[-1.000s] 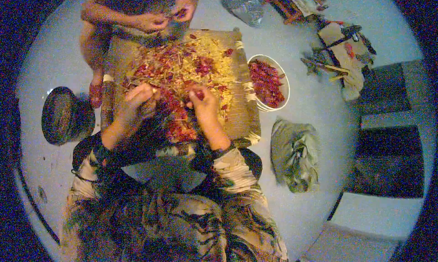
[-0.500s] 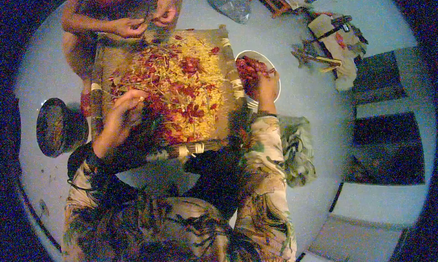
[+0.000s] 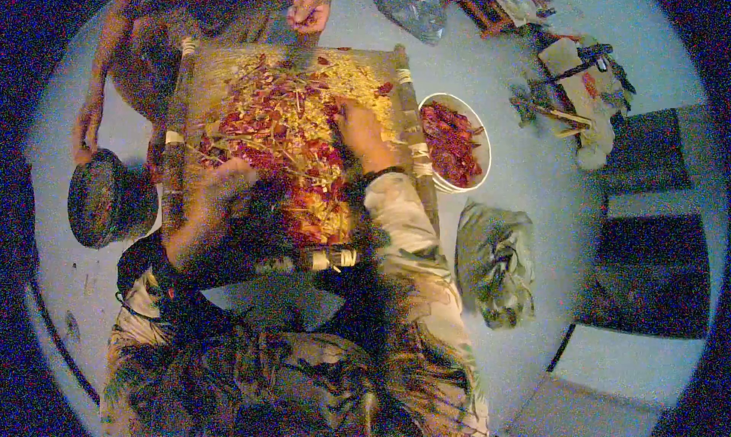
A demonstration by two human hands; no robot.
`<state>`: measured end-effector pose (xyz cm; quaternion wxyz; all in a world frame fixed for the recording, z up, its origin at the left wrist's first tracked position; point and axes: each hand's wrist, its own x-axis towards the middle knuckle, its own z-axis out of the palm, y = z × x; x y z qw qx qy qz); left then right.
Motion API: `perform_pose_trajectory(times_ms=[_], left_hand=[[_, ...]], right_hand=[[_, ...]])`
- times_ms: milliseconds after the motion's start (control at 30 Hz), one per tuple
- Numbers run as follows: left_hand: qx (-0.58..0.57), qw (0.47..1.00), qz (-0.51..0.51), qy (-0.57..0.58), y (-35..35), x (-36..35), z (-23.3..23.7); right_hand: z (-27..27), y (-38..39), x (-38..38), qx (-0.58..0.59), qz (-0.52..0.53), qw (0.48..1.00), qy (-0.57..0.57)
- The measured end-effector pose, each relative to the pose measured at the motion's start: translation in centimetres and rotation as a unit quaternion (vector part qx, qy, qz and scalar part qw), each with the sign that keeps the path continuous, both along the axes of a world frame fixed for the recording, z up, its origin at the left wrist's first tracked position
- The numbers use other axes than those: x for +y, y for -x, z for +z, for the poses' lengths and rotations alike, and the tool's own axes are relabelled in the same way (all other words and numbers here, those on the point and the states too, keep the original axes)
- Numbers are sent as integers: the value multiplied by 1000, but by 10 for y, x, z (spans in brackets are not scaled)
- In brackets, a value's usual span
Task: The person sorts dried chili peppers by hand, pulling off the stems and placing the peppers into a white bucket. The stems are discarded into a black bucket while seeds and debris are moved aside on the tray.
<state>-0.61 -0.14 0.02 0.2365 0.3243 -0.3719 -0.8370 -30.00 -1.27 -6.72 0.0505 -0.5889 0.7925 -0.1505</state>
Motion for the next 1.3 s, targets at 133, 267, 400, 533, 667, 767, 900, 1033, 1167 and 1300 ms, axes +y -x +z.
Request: perform_pose_trajectory(times_ms=[133, 267, 400, 533, 667, 767, 900, 1033, 1167, 1300], left_hand=[[-45, 999, 7, 26, 1, -1, 0], [-28, 999, -1, 23, -3, -1, 5], [-12, 999, -16, 37, -4, 2, 5], [-20, 998, -6, 62, 2, 8, -7], [-10, 996, -26, 82, 5, 9, -21], [-21, 990, -22, 136, 7, 9, -24], [-27, 992, -56, 111, 4, 5, -28], [6, 994, -44, 101, 9, 7, -31], [11, 988, -17, 153, 15, 10, -34], [-33, 977, -23, 208, 14, 9, -35]], right_hand=[[-65, 3, -4, 147, 14, 986, 81], [-66, 0, 1, 45, -10, 999, -19], [-55, 8, 21, -346, 20, 937, 34], [21, -40, 56, -669, -46, 741, 33], [43, -73, 80, -828, -13, 559, 26], [48, -94, 89, -861, -13, 507, 34], [48, -108, 92, -860, -16, 506, 56], [48, -115, 93, -838, -25, 541, 74], [53, -126, 96, -795, -21, 602, 75], [47, -136, 99, -760, -52, 643, 84]])
